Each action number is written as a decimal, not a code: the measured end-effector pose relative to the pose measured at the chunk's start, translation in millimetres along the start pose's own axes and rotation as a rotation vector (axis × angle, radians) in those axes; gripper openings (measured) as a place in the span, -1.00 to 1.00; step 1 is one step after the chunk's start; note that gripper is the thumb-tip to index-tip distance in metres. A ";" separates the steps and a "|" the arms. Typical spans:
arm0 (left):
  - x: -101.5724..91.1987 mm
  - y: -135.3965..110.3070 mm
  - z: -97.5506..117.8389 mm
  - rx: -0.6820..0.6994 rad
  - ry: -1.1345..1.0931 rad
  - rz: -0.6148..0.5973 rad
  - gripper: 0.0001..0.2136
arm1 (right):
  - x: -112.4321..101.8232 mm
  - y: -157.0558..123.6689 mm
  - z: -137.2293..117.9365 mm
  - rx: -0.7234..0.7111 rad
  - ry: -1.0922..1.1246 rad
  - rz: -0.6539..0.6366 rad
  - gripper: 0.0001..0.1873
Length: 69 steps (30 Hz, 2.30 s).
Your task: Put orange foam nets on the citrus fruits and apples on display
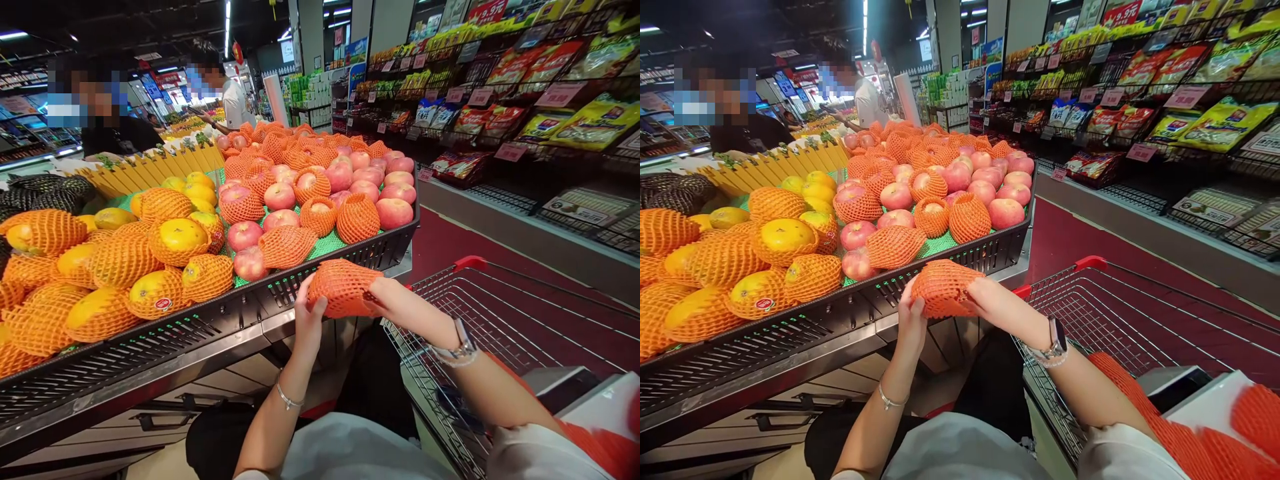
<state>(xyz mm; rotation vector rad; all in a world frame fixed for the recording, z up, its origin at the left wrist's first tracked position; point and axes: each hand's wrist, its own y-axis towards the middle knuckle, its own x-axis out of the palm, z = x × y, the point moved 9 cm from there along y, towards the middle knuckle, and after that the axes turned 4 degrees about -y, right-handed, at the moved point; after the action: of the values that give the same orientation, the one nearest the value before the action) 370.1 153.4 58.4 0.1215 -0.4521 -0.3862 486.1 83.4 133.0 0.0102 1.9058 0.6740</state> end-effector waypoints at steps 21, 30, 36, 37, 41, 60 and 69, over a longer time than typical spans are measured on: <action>10.4 -12.8 2.9 -0.178 -0.139 -0.158 -0.38 | 0.4 -4.2 -2.5 0.055 0.033 0.118 -0.72; -19.0 -9.7 27.0 0.083 0.095 0.090 -0.59 | -13.2 -0.1 -13.3 -0.058 -0.020 0.233 -0.56; -24.1 -7.8 32.3 0.107 0.177 0.091 -0.62 | -13.2 -0.5 -6.3 -0.002 0.128 0.190 -0.52; -23.8 -9.0 34.8 0.150 0.200 0.103 -0.64 | -12.7 -1.1 -4.1 -0.003 0.142 0.180 -0.50; -24.3 -21.3 46.9 0.353 0.211 0.202 -0.63 | -17.1 -5.7 1.2 -0.020 0.149 0.196 -0.46; 12.9 -43.7 -33.8 -0.455 -0.369 -0.095 -0.28 | -16.5 -10.9 -21.4 0.022 0.029 0.000 -0.60; -18.2 -45.9 -43.4 -0.306 -0.291 0.118 -0.37 | -82.5 -32.1 -29.3 0.089 -0.122 0.353 -0.52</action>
<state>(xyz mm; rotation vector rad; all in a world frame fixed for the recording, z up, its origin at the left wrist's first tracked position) 359.0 119.5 3.1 -0.2609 -0.6773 -0.3537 506.5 18.0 196.3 0.4438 1.8310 0.8029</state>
